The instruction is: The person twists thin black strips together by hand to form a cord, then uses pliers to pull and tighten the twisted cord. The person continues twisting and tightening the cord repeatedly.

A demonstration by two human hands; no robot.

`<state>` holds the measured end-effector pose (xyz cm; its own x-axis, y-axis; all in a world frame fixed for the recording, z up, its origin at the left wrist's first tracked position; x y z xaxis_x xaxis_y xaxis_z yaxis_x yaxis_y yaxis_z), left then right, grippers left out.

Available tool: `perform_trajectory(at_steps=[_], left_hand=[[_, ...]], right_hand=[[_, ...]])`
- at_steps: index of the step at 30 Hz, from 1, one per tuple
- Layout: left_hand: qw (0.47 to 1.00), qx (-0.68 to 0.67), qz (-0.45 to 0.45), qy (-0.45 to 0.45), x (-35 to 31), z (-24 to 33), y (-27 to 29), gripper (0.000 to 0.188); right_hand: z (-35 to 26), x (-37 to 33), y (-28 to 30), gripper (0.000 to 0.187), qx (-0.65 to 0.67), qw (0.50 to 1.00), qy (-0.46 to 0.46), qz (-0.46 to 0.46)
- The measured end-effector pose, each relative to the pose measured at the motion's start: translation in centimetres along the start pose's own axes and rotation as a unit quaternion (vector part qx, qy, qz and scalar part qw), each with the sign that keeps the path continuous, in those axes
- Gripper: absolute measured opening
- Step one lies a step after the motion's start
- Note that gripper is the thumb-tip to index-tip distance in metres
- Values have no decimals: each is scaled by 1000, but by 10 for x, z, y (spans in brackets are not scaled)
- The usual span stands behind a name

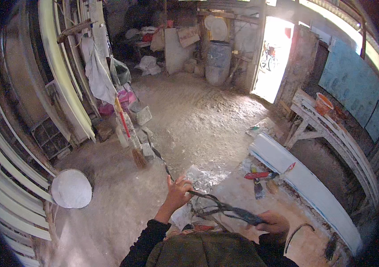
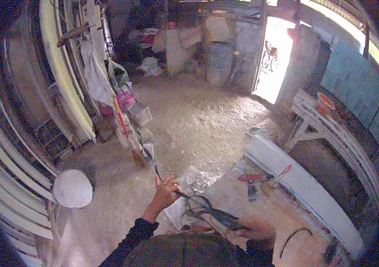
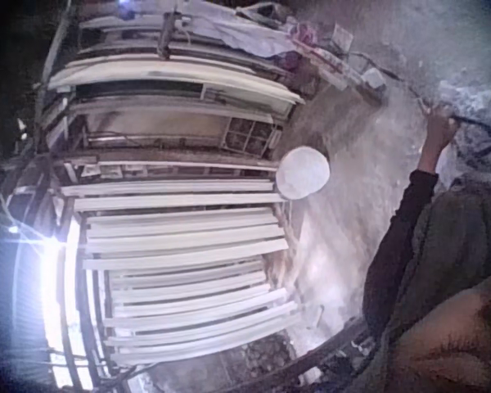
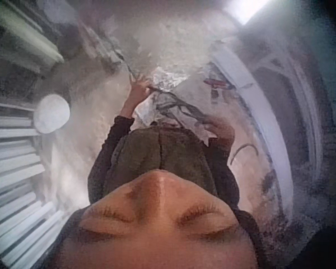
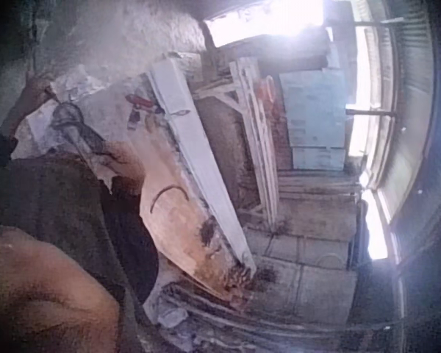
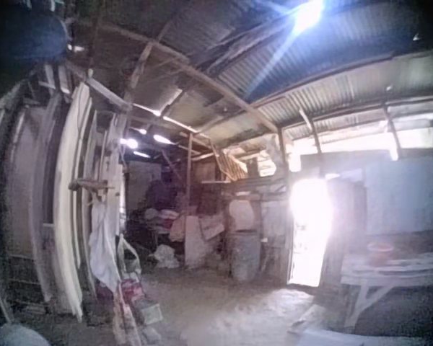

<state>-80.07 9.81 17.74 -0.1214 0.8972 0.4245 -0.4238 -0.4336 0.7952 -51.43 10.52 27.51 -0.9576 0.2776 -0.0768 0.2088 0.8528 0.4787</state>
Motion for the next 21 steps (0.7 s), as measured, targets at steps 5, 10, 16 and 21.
perform_trajectory(at_steps=[5,10,16,21], left_hand=[[996,-46,-31,68,-35,-17,-19,20],[990,-100,-73,75,-39,34,-14,24],[948,-225,-220,-42,-53,117,-22,22],[927,-209,-311,-9,-53,112,-16,20]], right_hand=[[16,-76,36,49,256,833,284,399],[17,-63,36,69,253,700,101,660],[17,52,-22,62,-20,964,97,248],[22,79,-44,54,15,998,-59,5]])
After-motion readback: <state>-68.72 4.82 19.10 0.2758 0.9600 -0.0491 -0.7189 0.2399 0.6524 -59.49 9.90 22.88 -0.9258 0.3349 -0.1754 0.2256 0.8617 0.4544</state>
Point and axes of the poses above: each hand's wrist, its own x-axis towards the middle knuckle, its own y-axis out of the back of the hand, z = x × y, the point moved 6 cm from there along x, towards the middle knuckle, and after that the axes turned 5 degrees about y, right-handed, at the moved point
